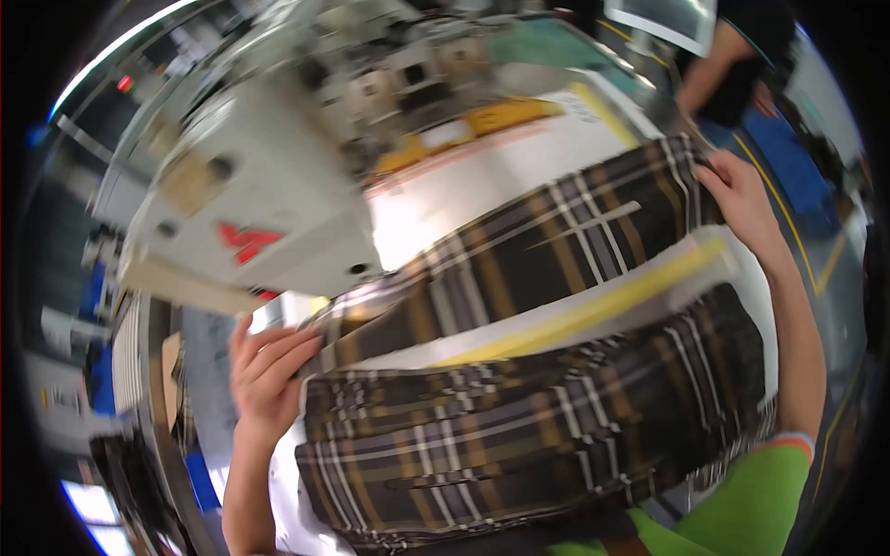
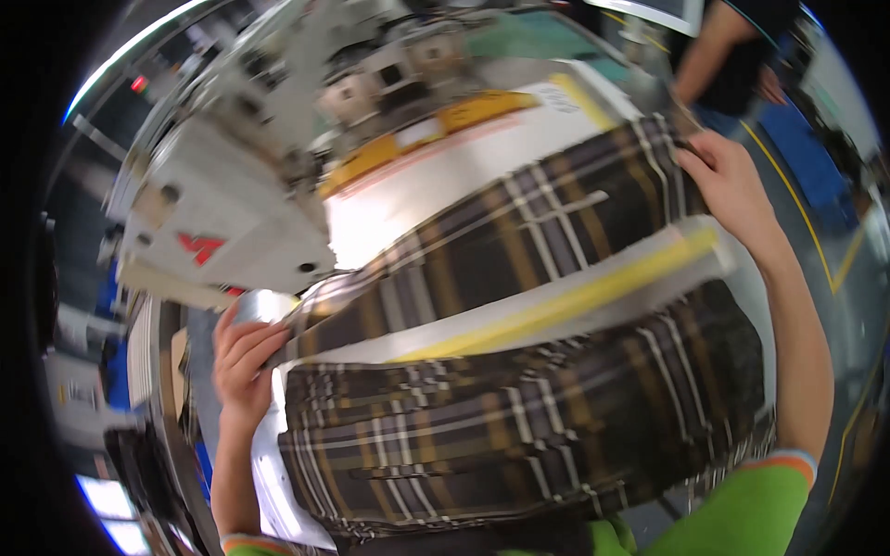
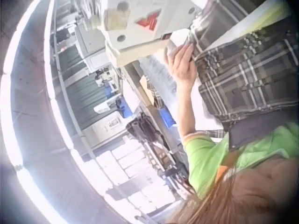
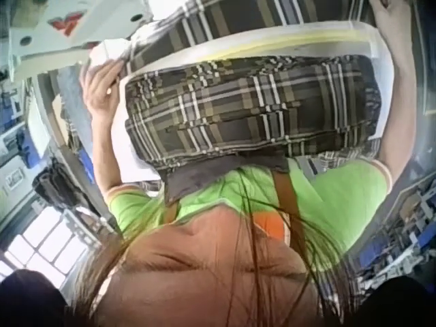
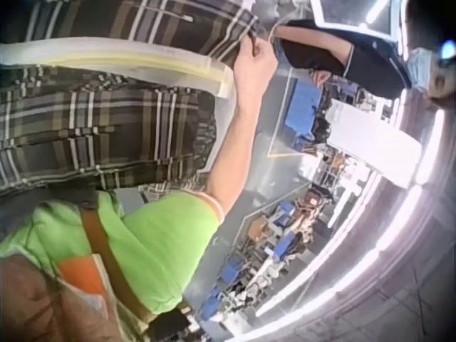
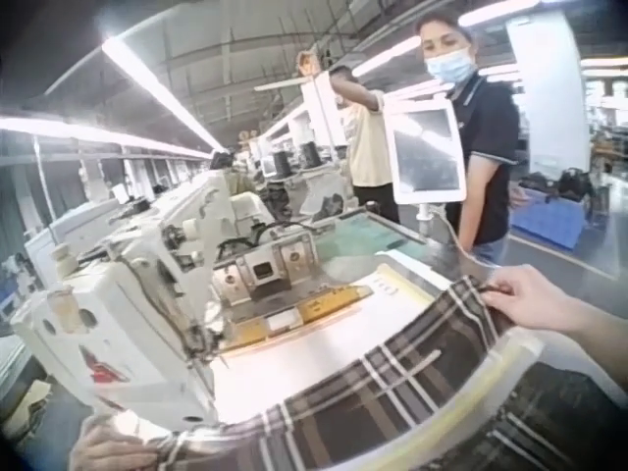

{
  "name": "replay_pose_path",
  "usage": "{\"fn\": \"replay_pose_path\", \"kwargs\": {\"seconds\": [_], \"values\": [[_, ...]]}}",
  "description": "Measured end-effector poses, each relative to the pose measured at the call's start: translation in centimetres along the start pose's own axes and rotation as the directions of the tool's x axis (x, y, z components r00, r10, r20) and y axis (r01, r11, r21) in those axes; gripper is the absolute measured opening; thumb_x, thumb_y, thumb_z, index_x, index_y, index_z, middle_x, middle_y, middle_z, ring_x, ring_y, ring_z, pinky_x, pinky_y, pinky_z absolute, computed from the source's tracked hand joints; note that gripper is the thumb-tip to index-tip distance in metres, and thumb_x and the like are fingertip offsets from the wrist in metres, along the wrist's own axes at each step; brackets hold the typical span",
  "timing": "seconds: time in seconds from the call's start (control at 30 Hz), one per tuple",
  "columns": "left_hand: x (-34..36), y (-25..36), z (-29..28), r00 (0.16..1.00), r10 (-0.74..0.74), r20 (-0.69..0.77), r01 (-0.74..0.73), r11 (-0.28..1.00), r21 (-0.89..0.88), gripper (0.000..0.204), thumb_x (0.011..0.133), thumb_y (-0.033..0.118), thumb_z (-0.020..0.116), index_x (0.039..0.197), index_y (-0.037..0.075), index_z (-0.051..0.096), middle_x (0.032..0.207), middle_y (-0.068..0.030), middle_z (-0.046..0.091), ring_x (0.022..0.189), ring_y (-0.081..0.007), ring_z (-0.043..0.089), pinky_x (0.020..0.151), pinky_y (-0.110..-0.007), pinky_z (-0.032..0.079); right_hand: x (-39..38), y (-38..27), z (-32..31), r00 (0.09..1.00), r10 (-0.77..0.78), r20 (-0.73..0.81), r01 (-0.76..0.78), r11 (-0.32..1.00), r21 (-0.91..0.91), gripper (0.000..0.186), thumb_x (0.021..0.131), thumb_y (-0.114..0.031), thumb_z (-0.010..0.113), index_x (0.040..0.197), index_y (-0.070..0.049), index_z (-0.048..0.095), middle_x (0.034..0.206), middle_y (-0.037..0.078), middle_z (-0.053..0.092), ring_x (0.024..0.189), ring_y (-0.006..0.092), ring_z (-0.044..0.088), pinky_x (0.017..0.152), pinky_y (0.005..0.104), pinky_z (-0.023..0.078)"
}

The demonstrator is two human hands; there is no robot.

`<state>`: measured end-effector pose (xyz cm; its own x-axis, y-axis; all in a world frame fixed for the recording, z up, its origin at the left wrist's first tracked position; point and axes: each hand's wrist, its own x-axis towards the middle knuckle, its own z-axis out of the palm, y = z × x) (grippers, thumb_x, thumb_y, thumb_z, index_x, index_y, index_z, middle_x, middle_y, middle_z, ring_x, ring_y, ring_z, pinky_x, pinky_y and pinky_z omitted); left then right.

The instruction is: Operating an industrial sewing machine to attach zippers to patterned fabric panels.

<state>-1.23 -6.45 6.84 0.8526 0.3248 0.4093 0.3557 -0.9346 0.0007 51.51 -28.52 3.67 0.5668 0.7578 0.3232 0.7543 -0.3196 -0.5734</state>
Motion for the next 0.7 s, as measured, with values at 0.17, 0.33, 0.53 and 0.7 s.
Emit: {"fn": "replay_pose_path", "kwargs": {"seconds": [0.17, 0.33, 0.53, 0.7], "values": [[-0.8, 3.6, -6.0, 0.968, 0.252, 0.012, -0.24, 0.935, -0.262, 0.026, 0.089, 0.012, 0.058, 0.111, 0.0, 0.067, 0.1, -0.0189, 0.07, 0.092, -0.039, 0.065, 0.097, -0.064, 0.046, -5.9, -0.1, -8.0, 0.965, 0.26, 0.026, -0.257, 0.93, 0.264, 0.023, 0.094, -0.019, 0.068, 0.103, 0.002, 0.069, 0.081, -0.005, 0.063, 0.074, 0.0039, 0.052, 0.067, 0.0246, 0.044], [9.1, 16.7, -1.9, 0.777, 0.629, 0.003, -0.509, 0.632, -0.585, 0.033, 0.077, 0.01, 0.079, 0.108, -0.001, 0.072, 0.11, -0.0147, 0.071, 0.099, -0.0321, 0.067, 0.086, -0.045, 0.056, -18.4, 9.8, -17.3, 0.885, 0.439, -0.157, -0.43, 0.898, 0.089, 0.029, 0.087, -0.009, 0.068, 0.112, 0.004, 0.068, 0.097, 0.003, 0.071, 0.09, 0.0093, 0.061, 0.08, 0.0268, 0.049], [11.6, 33.7, 5.3, 0.238, 0.964, -0.12, -0.843, 0.143, -0.518, 0.041, 0.086, 0.014, 0.06, 0.125, 0.002, 0.064, 0.116, -0.0156, 0.067, 0.1, -0.0238, 0.062, 0.092, -0.041, 0.051, -33.4, 23.0, -22.7, 0.722, 0.601, -0.343, -0.691, 0.656, -0.304, 0.038, 0.081, 0.0, 0.061, 0.119, -0.002, 0.065, 0.112, 0.016, 0.072, 0.106, 0.0307, 0.068, 0.091, 0.0399, 0.052], [11.1, 38.7, 7.7, 0.058, 0.998, 0.025, -0.817, 0.062, -0.573, 0.044, 0.089, 0.015, 0.055, 0.129, -0.001, 0.06, 0.126, -0.0148, 0.063, 0.106, -0.025, 0.059, 0.098, -0.038, 0.047, -38.4, 30.2, -21.5, 0.662, 0.587, -0.466, -0.742, 0.427, -0.517, 0.04, 0.082, 0.0, 0.056, 0.122, -0.007, 0.06, 0.12, 0.016, 0.068, 0.112, 0.037, 0.063, 0.093, 0.0476, 0.05]]}}
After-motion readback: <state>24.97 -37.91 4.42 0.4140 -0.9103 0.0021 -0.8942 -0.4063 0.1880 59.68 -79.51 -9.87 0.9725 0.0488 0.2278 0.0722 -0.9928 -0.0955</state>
